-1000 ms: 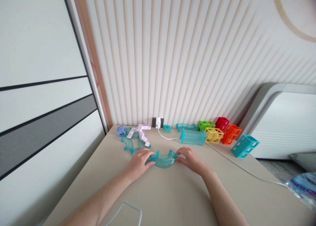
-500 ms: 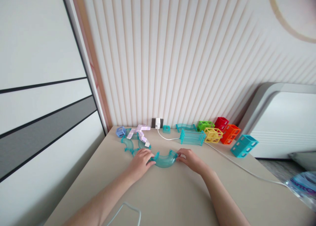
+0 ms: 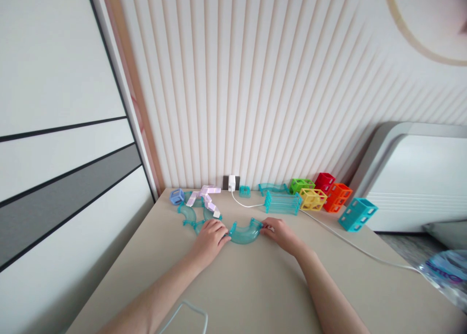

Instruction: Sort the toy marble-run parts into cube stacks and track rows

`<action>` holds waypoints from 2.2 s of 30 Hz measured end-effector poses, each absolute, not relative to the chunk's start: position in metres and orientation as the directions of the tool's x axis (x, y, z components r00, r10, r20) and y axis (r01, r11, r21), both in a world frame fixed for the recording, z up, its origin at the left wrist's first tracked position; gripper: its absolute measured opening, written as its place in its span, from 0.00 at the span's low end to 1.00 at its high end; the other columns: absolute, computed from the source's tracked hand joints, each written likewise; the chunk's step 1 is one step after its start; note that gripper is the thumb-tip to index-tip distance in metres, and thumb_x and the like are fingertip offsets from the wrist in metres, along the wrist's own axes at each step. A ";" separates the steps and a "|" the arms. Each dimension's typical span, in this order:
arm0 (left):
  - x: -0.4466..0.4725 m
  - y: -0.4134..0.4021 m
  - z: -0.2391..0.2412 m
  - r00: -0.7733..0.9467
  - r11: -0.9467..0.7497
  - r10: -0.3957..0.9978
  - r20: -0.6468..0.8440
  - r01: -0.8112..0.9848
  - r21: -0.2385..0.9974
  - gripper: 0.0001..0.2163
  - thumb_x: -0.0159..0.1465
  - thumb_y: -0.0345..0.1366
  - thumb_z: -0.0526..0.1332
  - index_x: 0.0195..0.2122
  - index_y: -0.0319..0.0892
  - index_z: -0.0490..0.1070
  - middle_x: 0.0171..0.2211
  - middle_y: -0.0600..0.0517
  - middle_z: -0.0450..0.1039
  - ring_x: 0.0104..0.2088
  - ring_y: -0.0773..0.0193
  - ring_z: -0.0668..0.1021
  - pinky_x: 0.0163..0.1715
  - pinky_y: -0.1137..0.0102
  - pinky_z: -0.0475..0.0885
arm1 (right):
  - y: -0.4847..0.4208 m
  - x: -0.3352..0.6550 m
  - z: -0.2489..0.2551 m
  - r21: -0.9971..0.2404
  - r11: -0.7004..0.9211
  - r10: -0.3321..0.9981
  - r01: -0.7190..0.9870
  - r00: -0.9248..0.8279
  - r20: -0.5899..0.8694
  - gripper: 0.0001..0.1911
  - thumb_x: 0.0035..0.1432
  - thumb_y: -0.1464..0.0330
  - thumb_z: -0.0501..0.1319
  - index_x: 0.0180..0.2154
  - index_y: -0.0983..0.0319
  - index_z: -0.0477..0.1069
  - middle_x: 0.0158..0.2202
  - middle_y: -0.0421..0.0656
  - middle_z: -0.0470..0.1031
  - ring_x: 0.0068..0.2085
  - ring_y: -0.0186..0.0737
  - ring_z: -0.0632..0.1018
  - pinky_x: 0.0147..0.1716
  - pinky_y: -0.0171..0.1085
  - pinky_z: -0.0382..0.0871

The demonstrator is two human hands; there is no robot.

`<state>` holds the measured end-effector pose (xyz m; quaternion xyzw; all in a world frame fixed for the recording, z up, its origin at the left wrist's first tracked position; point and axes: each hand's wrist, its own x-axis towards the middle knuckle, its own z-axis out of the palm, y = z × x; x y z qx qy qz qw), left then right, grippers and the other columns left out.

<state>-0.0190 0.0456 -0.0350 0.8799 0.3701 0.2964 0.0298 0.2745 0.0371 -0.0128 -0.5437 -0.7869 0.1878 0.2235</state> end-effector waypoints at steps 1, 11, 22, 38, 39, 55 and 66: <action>-0.018 0.045 -0.035 0.548 -0.722 0.670 0.501 0.638 0.268 0.01 0.64 0.32 0.65 0.35 0.44 0.73 0.35 0.52 0.76 0.42 0.56 0.76 0.47 0.58 0.72 | 0.038 0.274 -0.013 -0.537 0.339 0.939 0.773 -0.308 0.150 0.09 0.63 0.64 0.59 0.34 0.59 0.76 0.35 0.43 0.79 0.36 0.41 0.77 0.37 0.37 0.69; -0.016 0.045 -0.038 0.537 -0.724 0.664 0.520 0.634 0.270 0.03 0.66 0.31 0.63 0.34 0.43 0.74 0.34 0.52 0.76 0.41 0.58 0.76 0.48 0.58 0.71 | 0.040 0.276 -0.017 -0.540 0.345 0.937 0.767 -0.309 0.160 0.12 0.63 0.61 0.58 0.32 0.59 0.77 0.34 0.43 0.79 0.34 0.41 0.78 0.36 0.36 0.68; -0.015 0.045 -0.039 0.508 -0.725 0.664 0.548 0.617 0.307 0.05 0.66 0.32 0.62 0.33 0.44 0.75 0.33 0.52 0.76 0.40 0.58 0.76 0.47 0.58 0.72 | 0.040 0.278 -0.018 -0.538 0.334 0.942 0.774 -0.292 0.165 0.12 0.61 0.62 0.60 0.31 0.59 0.77 0.32 0.42 0.78 0.32 0.40 0.77 0.33 0.35 0.68; -0.015 0.043 -0.033 0.512 -0.722 0.668 0.540 0.622 0.303 0.04 0.65 0.31 0.63 0.33 0.44 0.76 0.33 0.51 0.77 0.41 0.57 0.77 0.45 0.58 0.73 | 0.036 0.275 -0.031 -0.571 0.310 0.950 0.760 -0.223 0.219 0.12 0.62 0.60 0.60 0.30 0.60 0.74 0.30 0.41 0.77 0.32 0.39 0.75 0.33 0.36 0.68; -0.015 0.042 -0.033 0.513 -0.722 0.667 0.540 0.625 0.299 0.04 0.66 0.31 0.63 0.33 0.44 0.76 0.33 0.51 0.77 0.41 0.57 0.77 0.45 0.58 0.73 | 0.035 0.275 -0.033 -0.571 0.316 0.947 0.758 -0.221 0.232 0.12 0.62 0.60 0.60 0.31 0.59 0.74 0.30 0.41 0.77 0.32 0.40 0.76 0.33 0.36 0.69; -0.015 0.042 -0.034 0.530 -0.706 0.688 0.496 0.647 0.288 0.02 0.64 0.29 0.65 0.33 0.42 0.74 0.34 0.51 0.76 0.41 0.56 0.77 0.45 0.58 0.73 | 0.033 0.277 -0.037 -0.604 0.320 0.945 0.730 -0.198 0.260 0.11 0.64 0.60 0.58 0.35 0.58 0.76 0.35 0.43 0.79 0.37 0.43 0.78 0.39 0.38 0.71; -0.013 0.042 -0.036 0.521 -0.705 0.684 0.510 0.651 0.282 0.03 0.63 0.28 0.66 0.33 0.41 0.75 0.34 0.52 0.76 0.41 0.57 0.77 0.47 0.58 0.72 | 0.030 0.277 -0.036 -0.579 0.337 0.939 0.742 -0.220 0.265 0.11 0.65 0.62 0.58 0.35 0.59 0.75 0.35 0.43 0.79 0.37 0.42 0.78 0.39 0.37 0.69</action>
